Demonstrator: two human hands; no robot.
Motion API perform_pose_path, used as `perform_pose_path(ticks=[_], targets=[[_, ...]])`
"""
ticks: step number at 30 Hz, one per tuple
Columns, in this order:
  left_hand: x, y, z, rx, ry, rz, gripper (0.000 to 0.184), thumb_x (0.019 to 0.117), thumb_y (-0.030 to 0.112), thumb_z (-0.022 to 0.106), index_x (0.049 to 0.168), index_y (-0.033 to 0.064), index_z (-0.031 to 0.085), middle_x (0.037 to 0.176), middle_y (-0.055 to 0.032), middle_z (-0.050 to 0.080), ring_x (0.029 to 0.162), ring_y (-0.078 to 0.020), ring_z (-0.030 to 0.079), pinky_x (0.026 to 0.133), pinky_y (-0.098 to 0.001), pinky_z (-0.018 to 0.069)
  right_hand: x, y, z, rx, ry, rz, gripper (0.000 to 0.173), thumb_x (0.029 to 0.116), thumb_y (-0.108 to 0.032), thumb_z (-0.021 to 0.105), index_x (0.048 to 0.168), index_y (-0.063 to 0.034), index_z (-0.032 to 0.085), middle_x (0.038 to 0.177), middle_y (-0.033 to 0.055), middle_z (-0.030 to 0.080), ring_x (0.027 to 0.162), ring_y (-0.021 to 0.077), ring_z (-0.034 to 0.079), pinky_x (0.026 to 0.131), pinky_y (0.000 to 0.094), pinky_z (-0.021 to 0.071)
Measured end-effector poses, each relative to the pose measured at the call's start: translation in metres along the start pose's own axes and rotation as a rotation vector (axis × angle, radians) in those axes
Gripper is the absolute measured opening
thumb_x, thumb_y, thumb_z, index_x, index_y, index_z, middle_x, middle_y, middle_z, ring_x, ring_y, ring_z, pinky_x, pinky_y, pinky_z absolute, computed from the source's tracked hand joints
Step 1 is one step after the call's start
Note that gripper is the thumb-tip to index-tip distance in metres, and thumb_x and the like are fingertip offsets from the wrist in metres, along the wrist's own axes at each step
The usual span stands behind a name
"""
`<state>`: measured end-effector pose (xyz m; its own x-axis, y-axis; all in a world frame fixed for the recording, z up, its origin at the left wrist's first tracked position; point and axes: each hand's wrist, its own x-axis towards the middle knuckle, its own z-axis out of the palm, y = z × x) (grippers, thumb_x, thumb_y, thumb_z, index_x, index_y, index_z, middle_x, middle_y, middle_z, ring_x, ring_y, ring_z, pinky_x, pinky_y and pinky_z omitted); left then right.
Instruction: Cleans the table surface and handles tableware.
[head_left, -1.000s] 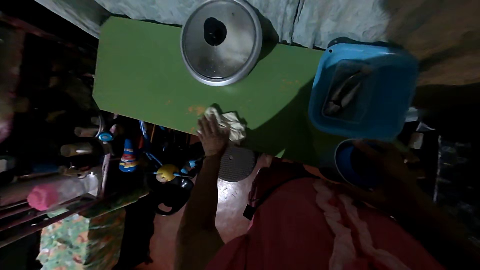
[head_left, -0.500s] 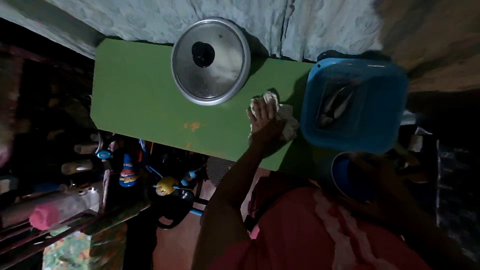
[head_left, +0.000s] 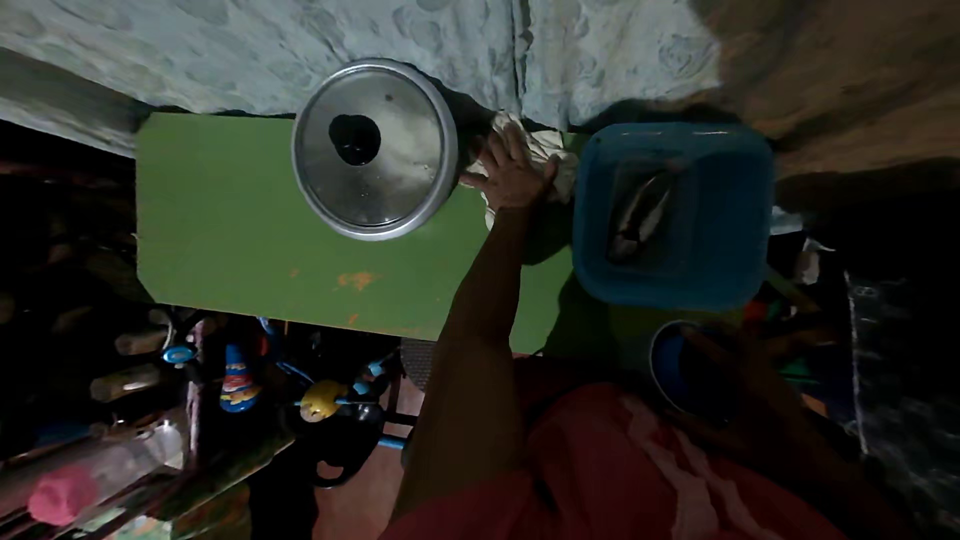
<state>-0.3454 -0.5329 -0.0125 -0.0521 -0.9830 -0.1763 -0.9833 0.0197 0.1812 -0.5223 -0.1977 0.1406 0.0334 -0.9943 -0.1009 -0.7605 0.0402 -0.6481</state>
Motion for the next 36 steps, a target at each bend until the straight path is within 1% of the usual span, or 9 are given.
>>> perform_pose_path(ticks=[3,8,12,16,18,23,30,33,36], targets=[[0.010,0.007,-0.006,-0.030,0.003,-0.037,0.105,0.0836,0.085,0.042,0.165,0.0237,0.019,0.166,-0.0183,0.028,0.149,-0.0481,0.028,0.105,-0.0849,0.0138,-0.010,0.003,0.001,-0.028,0.018,0.005,0.093,0.0780,-0.059,0.074,0.154,-0.0152,0.043,0.143,0.0334,0.046,0.129,0.0455,0.052,0.103,0.0544,0.0480],[0.006,0.010,-0.003,-0.098,0.044,-0.073,0.101,0.0843,0.082,0.047,0.164,0.0254,0.022,0.166,-0.0163,0.028,0.151,-0.0455,0.026,0.107,-0.0840,0.0103,-0.022,-0.005,-0.002,-0.040,-0.024,0.012,0.096,0.0749,-0.056,0.077,0.152,-0.0078,0.045,0.142,0.0389,0.045,0.129,0.0520,0.050,0.103,0.0590,0.0458],[-0.020,-0.004,0.002,-0.039,0.073,-0.011,0.101,0.0860,0.084,0.040,0.165,0.0244,0.020,0.168,-0.0183,0.022,0.153,-0.0464,0.019,0.110,-0.0829,0.0030,-0.024,-0.017,-0.005,-0.040,-0.098,0.025,0.098,0.0722,-0.051,0.081,0.149,0.0001,0.047,0.142,0.0426,0.043,0.128,0.0566,0.048,0.104,0.0623,0.0438],[-0.062,-0.046,0.014,-0.047,0.174,0.104,0.096,0.0855,0.084,0.043,0.161,0.0260,0.033,0.168,-0.0185,0.021,0.154,-0.0459,0.017,0.112,-0.0811,0.0082,-0.020,-0.023,-0.001,-0.068,-0.107,-0.052,0.097,0.0744,-0.051,0.080,0.149,0.0018,0.046,0.139,0.0433,0.045,0.126,0.0570,0.049,0.104,0.0623,0.0436],[-0.085,-0.075,0.012,-0.035,0.150,0.122,0.095,0.0871,0.084,0.041,0.162,0.0267,0.030,0.169,-0.0168,0.020,0.155,-0.0437,0.015,0.114,-0.0788,0.0085,-0.016,-0.029,0.002,-0.064,-0.098,-0.090,0.097,0.0741,-0.049,0.080,0.149,0.0021,0.046,0.139,0.0438,0.045,0.125,0.0573,0.049,0.104,0.0623,0.0442],[-0.133,-0.175,0.010,-0.031,0.198,0.115,0.094,0.0893,0.082,0.040,0.162,0.0240,0.031,0.167,-0.0179,0.026,0.155,-0.0429,0.020,0.114,-0.0781,0.0117,-0.008,-0.033,0.013,-0.059,-0.120,-0.166,0.096,0.0778,-0.056,0.077,0.155,-0.0107,0.042,0.142,0.0386,0.045,0.128,0.0509,0.049,0.105,0.0581,0.0440],[-0.127,-0.315,-0.026,-0.019,0.109,-0.169,0.097,0.0902,0.080,0.043,0.164,0.0200,0.024,0.168,-0.0212,0.019,0.155,-0.0470,0.012,0.113,-0.0792,0.0119,0.000,-0.055,0.031,-0.013,-0.122,-0.139,0.091,0.0801,-0.055,0.076,0.155,-0.0141,0.044,0.141,0.0353,0.048,0.127,0.0451,0.052,0.103,0.0534,0.0471],[-0.114,-0.337,-0.058,-0.052,-0.005,-0.410,0.098,0.0945,0.077,0.041,0.166,0.0167,0.011,0.170,-0.0223,0.008,0.156,-0.0477,0.003,0.113,-0.0797,0.0112,-0.004,-0.061,0.034,-0.005,-0.094,-0.114,0.092,0.0777,-0.054,0.077,0.154,-0.0151,0.044,0.141,0.0331,0.048,0.127,0.0421,0.053,0.103,0.0508,0.0480],[-0.103,-0.342,-0.041,-0.091,0.186,-0.568,0.102,0.0907,0.081,0.041,0.165,0.0165,0.016,0.169,-0.0232,0.012,0.155,-0.0497,0.007,0.109,-0.0843,0.0080,-0.012,-0.061,0.031,-0.011,-0.032,-0.114,0.092,0.0767,-0.053,0.079,0.153,-0.0137,0.046,0.139,0.0333,0.050,0.125,0.0422,0.054,0.102,0.0511,0.0488]])
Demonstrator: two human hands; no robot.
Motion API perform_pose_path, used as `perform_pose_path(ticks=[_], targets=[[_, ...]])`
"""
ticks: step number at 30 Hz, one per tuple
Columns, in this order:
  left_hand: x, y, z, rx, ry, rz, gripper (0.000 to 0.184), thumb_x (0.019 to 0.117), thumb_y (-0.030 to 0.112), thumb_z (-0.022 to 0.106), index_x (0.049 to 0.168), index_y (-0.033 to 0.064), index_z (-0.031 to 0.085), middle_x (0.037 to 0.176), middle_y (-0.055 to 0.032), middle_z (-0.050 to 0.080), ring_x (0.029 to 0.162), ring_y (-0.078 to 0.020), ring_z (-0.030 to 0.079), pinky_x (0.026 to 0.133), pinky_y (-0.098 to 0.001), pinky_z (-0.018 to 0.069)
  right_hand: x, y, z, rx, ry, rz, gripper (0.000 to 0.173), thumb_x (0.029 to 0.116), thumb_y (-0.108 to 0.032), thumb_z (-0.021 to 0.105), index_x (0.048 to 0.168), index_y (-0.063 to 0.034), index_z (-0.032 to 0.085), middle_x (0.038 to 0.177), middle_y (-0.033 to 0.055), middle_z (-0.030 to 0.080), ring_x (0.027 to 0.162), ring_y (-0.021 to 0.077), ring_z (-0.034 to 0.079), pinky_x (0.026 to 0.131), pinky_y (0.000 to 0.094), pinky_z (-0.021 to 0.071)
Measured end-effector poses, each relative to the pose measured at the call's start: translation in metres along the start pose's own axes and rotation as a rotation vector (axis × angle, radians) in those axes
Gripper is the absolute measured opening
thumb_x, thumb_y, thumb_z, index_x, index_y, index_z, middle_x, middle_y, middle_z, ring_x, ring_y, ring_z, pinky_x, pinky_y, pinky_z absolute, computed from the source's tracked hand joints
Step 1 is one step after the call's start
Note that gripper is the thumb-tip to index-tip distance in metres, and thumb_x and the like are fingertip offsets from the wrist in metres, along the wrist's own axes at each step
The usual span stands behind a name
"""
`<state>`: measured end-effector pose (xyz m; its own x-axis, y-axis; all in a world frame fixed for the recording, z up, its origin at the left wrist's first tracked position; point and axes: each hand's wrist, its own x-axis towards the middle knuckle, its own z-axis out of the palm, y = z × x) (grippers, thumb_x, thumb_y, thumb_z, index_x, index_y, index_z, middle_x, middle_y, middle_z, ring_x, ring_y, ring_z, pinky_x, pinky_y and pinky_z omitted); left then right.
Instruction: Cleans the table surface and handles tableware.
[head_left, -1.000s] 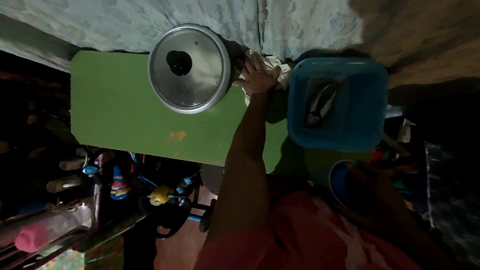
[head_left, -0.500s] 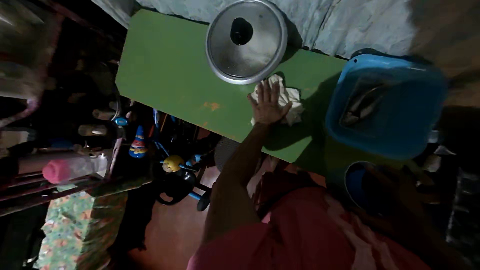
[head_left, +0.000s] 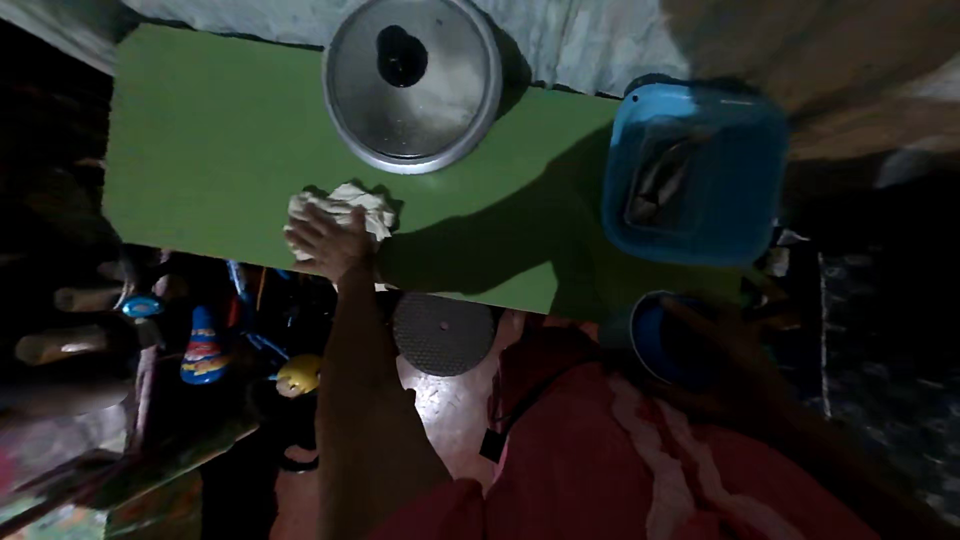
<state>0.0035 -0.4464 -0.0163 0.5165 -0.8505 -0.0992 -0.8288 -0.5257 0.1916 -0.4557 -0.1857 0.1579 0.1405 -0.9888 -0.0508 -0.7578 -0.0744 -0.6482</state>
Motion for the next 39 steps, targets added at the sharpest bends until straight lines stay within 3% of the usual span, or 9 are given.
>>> perform_pose_path(ticks=[4,10,17,21,23,24,27,32,39], targets=[[-0.033,0.025,0.011,-0.001,0.032,-0.036,0.100,0.0933,0.079,0.038,0.165,0.0129,0.014,0.169,-0.0255,0.011,0.154,-0.0514,0.008,0.110,-0.0828,0.0102,-0.016,0.012,-0.011,0.011,0.034,0.016,0.090,0.0790,-0.052,0.078,0.153,-0.0145,0.045,0.140,0.0332,0.050,0.126,0.0411,0.054,0.103,0.0510,0.0488],[-0.156,0.084,0.033,0.020,-0.043,0.378,0.096,0.0973,0.071,0.041,0.164,0.0057,0.016,0.166,-0.0314,0.011,0.153,-0.0544,0.008,0.112,-0.0810,0.0103,-0.048,0.046,-0.023,-0.080,0.088,0.043,0.091,0.0774,-0.056,0.077,0.152,-0.0130,0.046,0.140,0.0324,0.050,0.124,0.0460,0.055,0.100,0.0566,0.0498],[-0.273,0.143,0.046,0.033,-0.301,0.592,0.100,0.0919,0.071,0.052,0.165,0.0129,0.018,0.169,-0.0274,0.002,0.155,-0.0496,-0.003,0.115,-0.0783,-0.0001,-0.081,0.072,-0.047,-0.087,0.135,0.114,0.092,0.0756,-0.056,0.077,0.150,-0.0093,0.048,0.140,0.0334,0.050,0.126,0.0506,0.053,0.100,0.0617,0.0485],[-0.280,0.161,0.023,0.050,-0.436,0.613,0.092,0.0917,0.066,0.059,0.162,0.0159,0.029,0.168,-0.0270,0.011,0.155,-0.0503,0.001,0.114,-0.0784,-0.0010,-0.095,0.082,-0.059,-0.083,0.161,0.143,0.094,0.0769,-0.060,0.074,0.150,-0.0078,0.049,0.139,0.0351,0.050,0.124,0.0513,0.054,0.099,0.0616,0.0486],[-0.269,0.168,0.008,-0.091,-0.347,0.632,0.069,0.0955,0.052,0.063,0.151,0.0132,0.051,0.160,-0.0272,0.034,0.151,-0.0513,0.021,0.116,-0.0749,0.0117,-0.102,0.088,-0.062,-0.086,0.184,0.140,0.093,0.0763,-0.060,0.074,0.150,-0.0084,0.049,0.139,0.0355,0.050,0.123,0.0519,0.054,0.098,0.0624,0.0486],[-0.264,0.174,0.002,-0.211,-0.294,0.648,0.057,0.0975,0.042,0.064,0.143,0.0083,0.058,0.153,-0.0273,0.044,0.143,-0.0497,0.035,0.114,-0.0685,0.0260,-0.105,0.090,-0.063,-0.093,0.195,0.145,0.093,0.0761,-0.060,0.074,0.150,-0.0089,0.049,0.139,0.0355,0.050,0.122,0.0523,0.055,0.097,0.0630,0.0490],[-0.250,0.201,-0.006,-0.526,-0.438,0.581,0.048,0.1064,0.032,0.054,0.142,0.0003,0.054,0.139,-0.0231,0.057,0.118,-0.0348,0.062,0.099,-0.0503,0.0515,-0.113,0.097,-0.065,-0.087,0.219,0.165,0.094,0.0750,-0.059,0.076,0.150,-0.0092,0.050,0.140,0.0352,0.050,0.123,0.0520,0.054,0.098,0.0631,0.0491],[-0.255,0.242,0.001,-0.599,-0.775,0.425,0.045,0.1085,0.033,0.050,0.142,0.0036,0.051,0.113,-0.0209,0.067,0.086,-0.0287,0.070,0.076,-0.0472,0.0595,-0.118,0.104,-0.071,-0.106,0.231,0.189,0.093,0.0761,-0.060,0.075,0.149,-0.0082,0.050,0.140,0.0368,0.049,0.124,0.0533,0.054,0.099,0.0633,0.0483],[-0.259,0.249,-0.001,-0.517,-0.647,0.441,0.036,0.1094,0.024,0.047,0.132,-0.0016,0.057,0.111,-0.0240,0.067,0.096,-0.0345,0.068,0.086,-0.0535,0.0558,-0.116,0.119,-0.075,-0.135,0.266,0.213,0.092,0.0725,-0.049,0.080,0.149,-0.0084,0.051,0.140,0.0361,0.049,0.124,0.0566,0.052,0.099,0.0670,0.0467]])
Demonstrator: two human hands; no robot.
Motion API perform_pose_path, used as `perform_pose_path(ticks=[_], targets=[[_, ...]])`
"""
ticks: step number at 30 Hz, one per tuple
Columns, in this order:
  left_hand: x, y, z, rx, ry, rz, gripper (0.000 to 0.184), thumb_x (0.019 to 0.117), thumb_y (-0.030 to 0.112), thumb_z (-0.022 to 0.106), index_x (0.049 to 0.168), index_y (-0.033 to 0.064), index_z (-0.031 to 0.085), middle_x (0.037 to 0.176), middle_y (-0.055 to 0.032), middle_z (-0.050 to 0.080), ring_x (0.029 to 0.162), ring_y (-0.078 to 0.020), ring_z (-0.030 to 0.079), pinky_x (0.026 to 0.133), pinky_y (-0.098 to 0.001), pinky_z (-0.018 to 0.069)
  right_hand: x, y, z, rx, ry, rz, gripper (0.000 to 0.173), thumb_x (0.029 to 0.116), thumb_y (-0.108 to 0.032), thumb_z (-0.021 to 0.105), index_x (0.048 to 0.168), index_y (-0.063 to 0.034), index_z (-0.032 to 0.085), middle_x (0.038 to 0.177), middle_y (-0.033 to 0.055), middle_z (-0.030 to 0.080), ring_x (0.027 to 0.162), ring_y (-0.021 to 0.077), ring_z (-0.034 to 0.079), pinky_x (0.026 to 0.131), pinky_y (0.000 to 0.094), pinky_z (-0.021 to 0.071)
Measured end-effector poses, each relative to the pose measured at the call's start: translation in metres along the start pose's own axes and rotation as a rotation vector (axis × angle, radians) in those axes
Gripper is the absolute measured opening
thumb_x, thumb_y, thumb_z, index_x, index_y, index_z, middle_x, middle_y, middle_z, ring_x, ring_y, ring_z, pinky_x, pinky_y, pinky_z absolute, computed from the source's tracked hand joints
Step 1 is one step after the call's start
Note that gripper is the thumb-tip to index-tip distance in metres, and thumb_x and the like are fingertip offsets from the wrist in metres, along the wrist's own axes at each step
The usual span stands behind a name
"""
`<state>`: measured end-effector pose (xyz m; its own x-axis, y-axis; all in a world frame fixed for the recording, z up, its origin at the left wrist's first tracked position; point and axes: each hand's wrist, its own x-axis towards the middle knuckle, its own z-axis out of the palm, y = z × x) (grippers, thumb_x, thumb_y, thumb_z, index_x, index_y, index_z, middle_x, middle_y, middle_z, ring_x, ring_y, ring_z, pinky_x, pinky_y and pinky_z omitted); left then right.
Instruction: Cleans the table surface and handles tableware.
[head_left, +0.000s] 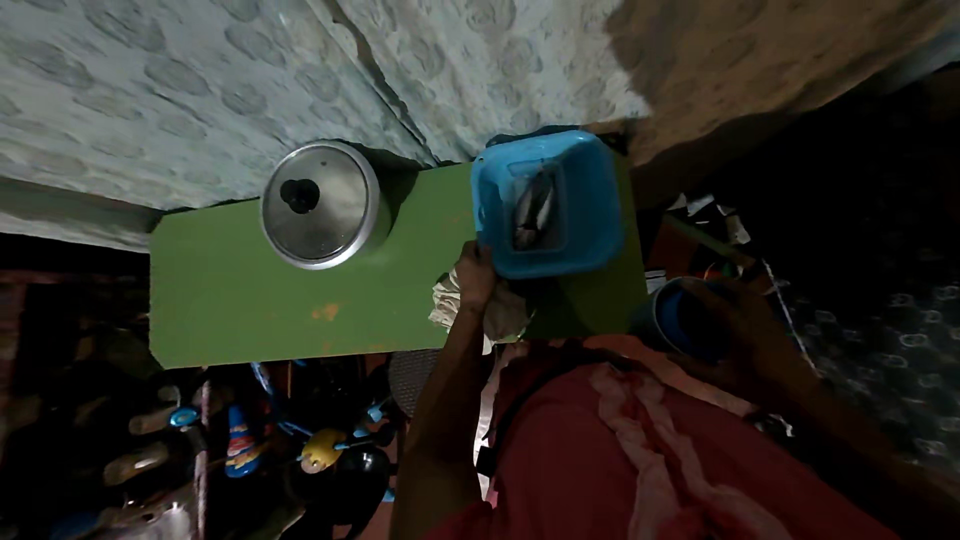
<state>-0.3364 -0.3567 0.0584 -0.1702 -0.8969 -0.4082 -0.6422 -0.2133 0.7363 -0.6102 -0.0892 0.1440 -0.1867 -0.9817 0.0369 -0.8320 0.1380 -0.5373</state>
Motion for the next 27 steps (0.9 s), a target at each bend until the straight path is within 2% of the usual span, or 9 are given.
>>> perform_pose_path(ticks=[4,7,9,12,16,19,22,24,27], targets=[[0.000,-0.001,-0.008,-0.020,0.003,0.010,0.034,0.1094,0.021,0.046,0.133,-0.0024,0.056,0.110,-0.0232,0.068,0.093,-0.0322,0.069,0.083,-0.0514,0.0575,0.009,0.009,0.002,-0.010,-0.001,0.023,0.094,0.0696,-0.053,0.082,0.148,-0.0122,0.052,0.142,0.0329,0.049,0.125,0.0584,0.050,0.093,0.0793,0.0412],[0.000,0.003,0.000,-0.022,-0.011,0.004,0.034,0.1096,0.021,0.045,0.132,-0.0022,0.055,0.106,-0.0226,0.068,0.086,-0.0313,0.070,0.077,-0.0505,0.0597,0.020,0.003,-0.004,-0.003,-0.020,0.007,0.095,0.0698,-0.053,0.081,0.148,-0.0094,0.052,0.142,0.0333,0.049,0.127,0.0580,0.049,0.097,0.0786,0.0396],[0.001,0.006,0.011,-0.037,-0.011,0.023,0.034,0.1086,0.021,0.048,0.131,-0.0032,0.056,0.109,-0.0236,0.068,0.093,-0.0331,0.070,0.083,-0.0520,0.0580,0.031,-0.002,-0.013,-0.003,-0.043,-0.031,0.095,0.0699,-0.051,0.082,0.149,-0.0070,0.051,0.141,0.0345,0.049,0.125,0.0576,0.050,0.098,0.0725,0.0435],[0.005,0.015,0.026,-0.043,-0.003,0.043,0.035,0.1073,0.021,0.050,0.130,-0.0039,0.058,0.114,-0.0250,0.068,0.104,-0.0356,0.068,0.093,-0.0531,0.0545,0.057,-0.016,-0.028,-0.025,-0.069,-0.147,0.093,0.0737,-0.056,0.077,0.150,-0.0091,0.050,0.143,0.0347,0.048,0.125,0.0575,0.050,0.096,0.0719,0.0446],[0.001,0.023,0.025,-0.113,-0.059,0.030,0.039,0.1088,0.026,0.048,0.134,-0.0021,0.057,0.119,-0.0244,0.067,0.106,-0.0347,0.068,0.094,-0.0533,0.0548,0.114,-0.066,-0.044,0.000,-0.083,-0.360,0.085,0.0795,-0.051,0.076,0.149,-0.0086,0.050,0.139,0.0331,0.051,0.121,0.0532,0.054,0.093,0.0652,0.0497],[-0.021,0.015,0.000,-0.151,-0.061,0.067,0.049,0.1088,0.036,0.047,0.147,0.0041,0.048,0.137,-0.0213,0.060,0.114,-0.0351,0.066,0.095,-0.0547,0.0544,0.168,-0.110,-0.031,0.031,-0.056,-0.481,0.092,0.0722,-0.043,0.083,0.150,-0.0095,0.049,0.138,0.0314,0.052,0.124,0.0504,0.053,0.099,0.0627,0.0475],[-0.044,-0.011,-0.024,-0.061,0.098,0.143,0.047,0.1051,0.028,0.057,0.145,0.0037,0.050,0.136,-0.0185,0.060,0.105,-0.0294,0.068,0.090,-0.0475,0.0568,0.228,-0.153,0.004,0.023,-0.130,-0.406,0.101,0.0673,-0.044,0.088,0.154,-0.0150,0.045,0.142,0.0311,0.049,0.127,0.0493,0.051,0.101,0.0620,0.0464],[-0.059,-0.036,-0.033,0.077,0.174,0.205,0.046,0.1008,0.025,0.063,0.142,0.0053,0.056,0.138,-0.0183,0.060,0.124,-0.0330,0.060,0.105,-0.0505,0.0493,0.263,-0.174,0.040,0.030,-0.180,-0.321,0.101,0.0684,-0.038,0.092,0.155,-0.0203,0.043,0.146,0.0296,0.044,0.128,0.0487,0.049,0.100,0.0616,0.0482],[-0.076,-0.064,-0.033,0.300,0.125,0.221,0.057,0.0957,0.041,0.068,0.146,0.0155,0.057,0.158,-0.0181,0.042,0.149,-0.0456,0.030,0.118,-0.0646,0.0248,0.306,-0.184,0.105,-0.006,-0.208,-0.305,0.101,0.0710,-0.036,0.090,0.157,-0.0224,0.040,0.149,0.0304,0.041,0.131,0.0496,0.048,0.102,0.0603,0.0489]])
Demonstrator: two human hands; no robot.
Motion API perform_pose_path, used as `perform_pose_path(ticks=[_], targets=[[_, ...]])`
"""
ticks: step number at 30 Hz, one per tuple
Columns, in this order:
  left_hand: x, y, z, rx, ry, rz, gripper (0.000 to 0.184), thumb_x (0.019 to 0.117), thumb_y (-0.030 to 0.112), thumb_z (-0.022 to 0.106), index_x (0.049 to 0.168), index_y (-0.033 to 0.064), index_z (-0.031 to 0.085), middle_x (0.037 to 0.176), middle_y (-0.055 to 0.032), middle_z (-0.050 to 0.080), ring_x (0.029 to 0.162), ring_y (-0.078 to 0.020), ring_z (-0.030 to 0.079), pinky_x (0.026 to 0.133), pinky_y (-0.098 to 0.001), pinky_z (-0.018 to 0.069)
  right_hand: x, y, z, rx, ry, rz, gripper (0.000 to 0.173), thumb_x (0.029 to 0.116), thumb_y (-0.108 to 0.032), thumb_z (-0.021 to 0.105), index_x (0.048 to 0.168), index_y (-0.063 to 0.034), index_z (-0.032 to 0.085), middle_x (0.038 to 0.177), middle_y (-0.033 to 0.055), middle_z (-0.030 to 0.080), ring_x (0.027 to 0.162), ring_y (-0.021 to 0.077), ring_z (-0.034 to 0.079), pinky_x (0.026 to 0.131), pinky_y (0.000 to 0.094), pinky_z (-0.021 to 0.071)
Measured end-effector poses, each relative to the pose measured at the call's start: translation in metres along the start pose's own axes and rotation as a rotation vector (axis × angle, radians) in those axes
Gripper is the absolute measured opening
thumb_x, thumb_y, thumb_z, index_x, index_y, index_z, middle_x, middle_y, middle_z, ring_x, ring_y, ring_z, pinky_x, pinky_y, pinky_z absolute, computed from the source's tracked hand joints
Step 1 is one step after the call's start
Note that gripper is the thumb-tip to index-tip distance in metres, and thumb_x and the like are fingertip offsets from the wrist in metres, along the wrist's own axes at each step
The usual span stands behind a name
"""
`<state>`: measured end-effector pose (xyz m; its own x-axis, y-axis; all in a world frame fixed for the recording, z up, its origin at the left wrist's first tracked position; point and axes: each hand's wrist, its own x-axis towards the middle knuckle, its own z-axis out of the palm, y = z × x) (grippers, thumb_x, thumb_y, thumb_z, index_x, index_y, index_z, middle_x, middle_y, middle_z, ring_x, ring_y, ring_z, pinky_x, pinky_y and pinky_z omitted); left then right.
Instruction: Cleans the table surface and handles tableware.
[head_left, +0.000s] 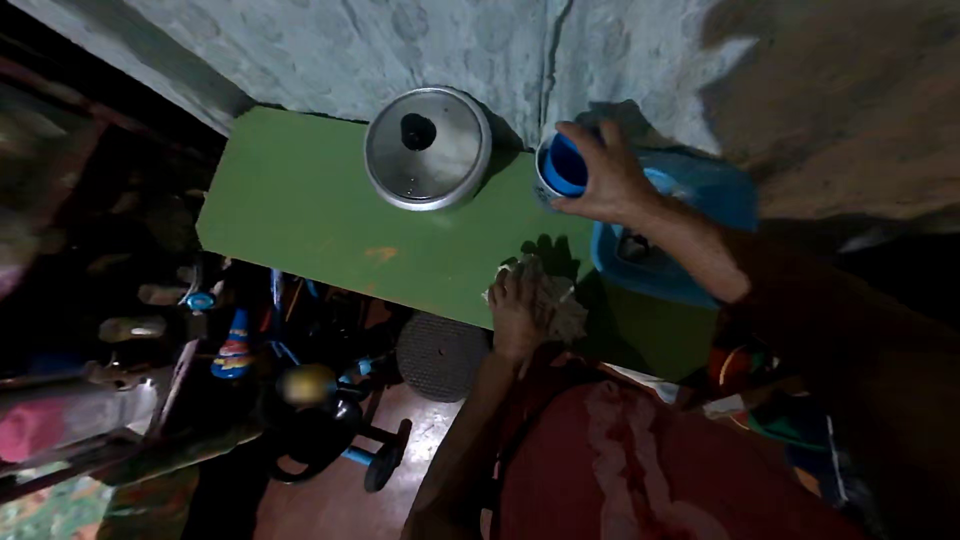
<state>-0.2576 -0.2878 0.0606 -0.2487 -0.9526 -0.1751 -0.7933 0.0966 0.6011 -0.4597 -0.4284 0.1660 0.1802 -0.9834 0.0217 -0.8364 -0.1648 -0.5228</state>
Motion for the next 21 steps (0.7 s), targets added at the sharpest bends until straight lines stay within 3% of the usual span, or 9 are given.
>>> perform_pose_path(ticks=[3,7,12,16,21], targets=[[-0.010,-0.008,0.011,0.116,-0.174,-0.058,0.074,0.0911,0.058,0.066,0.154,0.0234,0.048,0.167,-0.0221,0.024,0.153,-0.0516,0.014,0.119,-0.0724,0.0104,0.038,0.011,0.048,-0.024,0.001,-0.008,0.100,0.0714,-0.037,0.090,0.157,-0.0201,0.041,0.148,0.0321,0.041,0.131,0.0503,0.048,0.104,0.0596,0.0478],[-0.009,-0.016,0.017,0.138,-0.246,-0.070,0.088,0.0847,0.060,0.070,0.160,0.0297,0.036,0.170,-0.0193,0.015,0.154,-0.0504,0.007,0.119,-0.0729,0.0063,0.067,0.008,0.078,-0.063,-0.023,0.049,0.098,0.0742,-0.037,0.089,0.157,-0.0193,0.039,0.150,0.0334,0.039,0.131,0.0529,0.048,0.102,0.0622,0.0481],[-0.009,-0.022,0.023,0.124,-0.223,-0.068,0.090,0.0819,0.065,0.069,0.159,0.0300,0.038,0.169,-0.0182,0.018,0.155,-0.0499,0.006,0.118,-0.0734,0.0027,0.083,0.003,0.095,-0.109,-0.038,0.076,0.101,0.0732,-0.037,0.088,0.159,-0.0208,0.037,0.152,0.0324,0.037,0.133,0.0527,0.045,0.103,0.0615,0.0476],[-0.007,-0.015,0.028,0.137,-0.200,-0.079,0.095,0.0784,0.078,0.064,0.158,0.0323,0.039,0.168,-0.0247,0.014,0.153,-0.0542,0.003,0.115,-0.0776,-0.0009,0.087,0.000,0.102,-0.138,-0.050,0.067,0.099,0.0755,-0.038,0.086,0.159,-0.0202,0.036,0.151,0.0334,0.036,0.135,0.0540,0.042,0.105,0.0616,0.0459],[0.002,-0.005,0.039,0.142,-0.253,-0.042,0.091,0.0830,0.076,0.060,0.160,0.0342,0.035,0.172,-0.0157,0.006,0.154,-0.0517,-0.004,0.113,-0.0802,-0.0061,0.087,0.004,0.114,-0.150,-0.047,0.074,0.101,0.0741,-0.039,0.086,0.160,-0.0218,0.035,0.152,0.0346,0.036,0.137,0.0559,0.038,0.104,0.0629,0.0456]])
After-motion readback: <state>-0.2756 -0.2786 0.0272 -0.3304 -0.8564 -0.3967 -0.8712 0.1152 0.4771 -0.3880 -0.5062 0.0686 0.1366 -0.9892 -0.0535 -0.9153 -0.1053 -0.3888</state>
